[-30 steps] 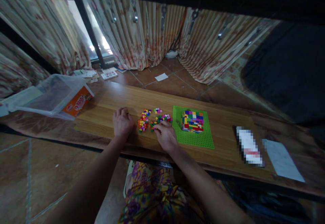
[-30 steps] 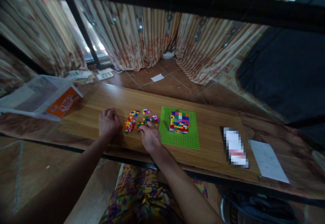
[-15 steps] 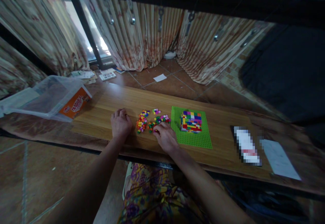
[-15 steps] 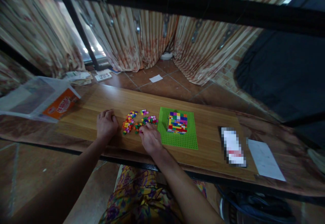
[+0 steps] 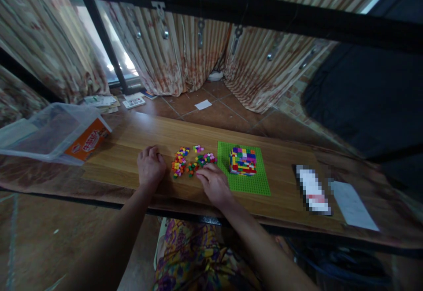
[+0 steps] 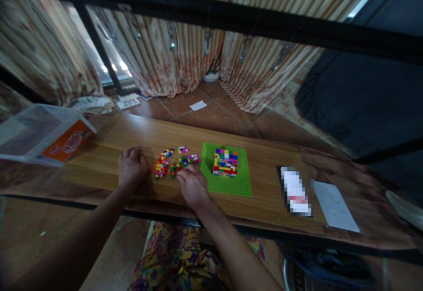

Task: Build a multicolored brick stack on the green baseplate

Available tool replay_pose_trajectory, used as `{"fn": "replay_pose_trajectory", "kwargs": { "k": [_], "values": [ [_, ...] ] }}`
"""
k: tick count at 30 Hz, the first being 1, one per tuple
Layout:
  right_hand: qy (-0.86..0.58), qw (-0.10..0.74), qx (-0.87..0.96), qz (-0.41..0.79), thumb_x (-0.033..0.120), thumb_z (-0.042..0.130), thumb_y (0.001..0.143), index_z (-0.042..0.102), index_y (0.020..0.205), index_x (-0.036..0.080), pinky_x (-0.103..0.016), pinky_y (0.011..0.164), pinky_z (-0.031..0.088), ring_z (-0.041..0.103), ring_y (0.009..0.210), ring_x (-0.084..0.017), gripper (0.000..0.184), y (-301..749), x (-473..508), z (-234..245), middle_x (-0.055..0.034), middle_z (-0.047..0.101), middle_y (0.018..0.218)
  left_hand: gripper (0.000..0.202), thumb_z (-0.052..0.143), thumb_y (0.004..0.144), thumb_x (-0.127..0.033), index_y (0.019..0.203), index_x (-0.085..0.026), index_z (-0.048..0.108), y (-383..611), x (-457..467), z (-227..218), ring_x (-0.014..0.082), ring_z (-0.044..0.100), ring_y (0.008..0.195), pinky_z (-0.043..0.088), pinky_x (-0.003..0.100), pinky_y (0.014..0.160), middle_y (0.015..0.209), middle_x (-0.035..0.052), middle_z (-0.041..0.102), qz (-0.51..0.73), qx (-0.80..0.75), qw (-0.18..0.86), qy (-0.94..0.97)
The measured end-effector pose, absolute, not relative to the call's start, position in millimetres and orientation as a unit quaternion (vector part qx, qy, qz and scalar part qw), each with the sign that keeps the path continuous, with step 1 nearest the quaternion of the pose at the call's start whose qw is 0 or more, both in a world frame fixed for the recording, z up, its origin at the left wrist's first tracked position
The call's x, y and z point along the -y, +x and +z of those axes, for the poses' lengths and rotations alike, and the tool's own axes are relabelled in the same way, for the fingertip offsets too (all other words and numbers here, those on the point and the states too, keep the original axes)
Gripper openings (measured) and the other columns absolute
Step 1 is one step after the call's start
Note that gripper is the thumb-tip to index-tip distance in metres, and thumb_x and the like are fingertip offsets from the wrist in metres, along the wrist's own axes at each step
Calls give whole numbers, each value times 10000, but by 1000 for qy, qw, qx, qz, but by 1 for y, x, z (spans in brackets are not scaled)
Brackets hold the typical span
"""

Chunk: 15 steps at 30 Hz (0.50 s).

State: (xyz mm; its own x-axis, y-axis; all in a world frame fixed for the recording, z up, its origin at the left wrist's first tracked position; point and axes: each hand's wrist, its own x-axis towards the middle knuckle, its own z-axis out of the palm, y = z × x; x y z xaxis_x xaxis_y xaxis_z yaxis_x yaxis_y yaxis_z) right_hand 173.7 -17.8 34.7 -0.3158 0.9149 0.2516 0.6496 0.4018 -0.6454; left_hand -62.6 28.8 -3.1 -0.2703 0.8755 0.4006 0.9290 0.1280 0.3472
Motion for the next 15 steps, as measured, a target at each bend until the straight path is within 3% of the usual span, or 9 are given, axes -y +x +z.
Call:
{"fn": "replay_pose_trajectory", "kwargs": {
  "k": [8,15],
  "values": [
    [-559,425,688,186,341,575,931,763,934,258,-316,796,513,638,884,-180,206,255,31,55,-50,682,957,335,407,859,-234,1072,-117,638,-64,-30,-2,318,547,1120,400,459,1006,1164,177,629,-280,743,48,-607],
    [-647,389,648,102,424,579,882,774,849,215,-338,729,504,639,813,-208,288,318,5,66,-75,671,902,344,401,859,-253,1067,-113,637,-66,-31,-4,328,541,1145,391,469,1024,1167,184,627,-280,739,45,-611]
  ]
}}
